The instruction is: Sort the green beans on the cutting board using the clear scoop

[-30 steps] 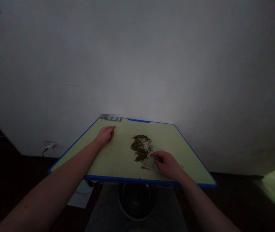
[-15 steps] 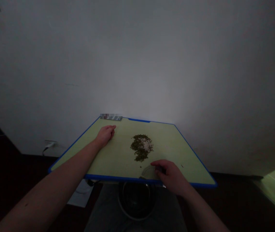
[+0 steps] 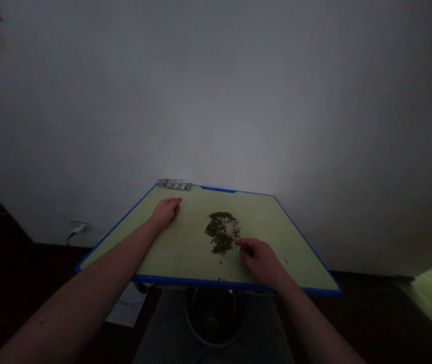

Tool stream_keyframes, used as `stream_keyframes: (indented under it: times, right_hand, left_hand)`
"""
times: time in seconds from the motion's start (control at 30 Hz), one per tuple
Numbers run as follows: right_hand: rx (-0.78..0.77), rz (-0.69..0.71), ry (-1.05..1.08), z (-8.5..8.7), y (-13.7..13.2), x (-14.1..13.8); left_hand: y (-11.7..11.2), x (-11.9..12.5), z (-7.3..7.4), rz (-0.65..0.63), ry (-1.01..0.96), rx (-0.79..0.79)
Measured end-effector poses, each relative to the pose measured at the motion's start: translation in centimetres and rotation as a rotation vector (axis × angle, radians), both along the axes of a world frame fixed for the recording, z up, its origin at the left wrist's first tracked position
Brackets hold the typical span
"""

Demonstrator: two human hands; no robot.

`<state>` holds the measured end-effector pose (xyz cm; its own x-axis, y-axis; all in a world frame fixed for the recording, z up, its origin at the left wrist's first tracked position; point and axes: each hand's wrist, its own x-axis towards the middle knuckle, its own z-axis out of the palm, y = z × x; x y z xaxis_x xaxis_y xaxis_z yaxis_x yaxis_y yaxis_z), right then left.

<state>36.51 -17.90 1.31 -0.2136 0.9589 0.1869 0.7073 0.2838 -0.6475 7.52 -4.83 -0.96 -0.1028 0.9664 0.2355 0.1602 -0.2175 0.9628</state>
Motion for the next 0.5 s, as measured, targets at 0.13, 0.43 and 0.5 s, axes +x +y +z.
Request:
stream_keyframes:
  times: [0.13, 0.43, 0.5]
  right_hand:
    - [-0.016, 0.047, -0.016, -0.2, -0.4, -0.6]
    - [-0.073, 0.041, -0.004, -0.5, -2.7, -0.1]
    - [-0.076, 0.042, 0.001, -0.4, -2.9, -0.2]
  left_hand:
    - [0.2, -0.2, -0.1, -0.003, -0.009, 0.0]
    - [-0.6, 0.1, 0.7, 0.002, 0.047, 0.023]
    - [-0.5, 0.1, 0.6, 0.002, 0.049, 0.018]
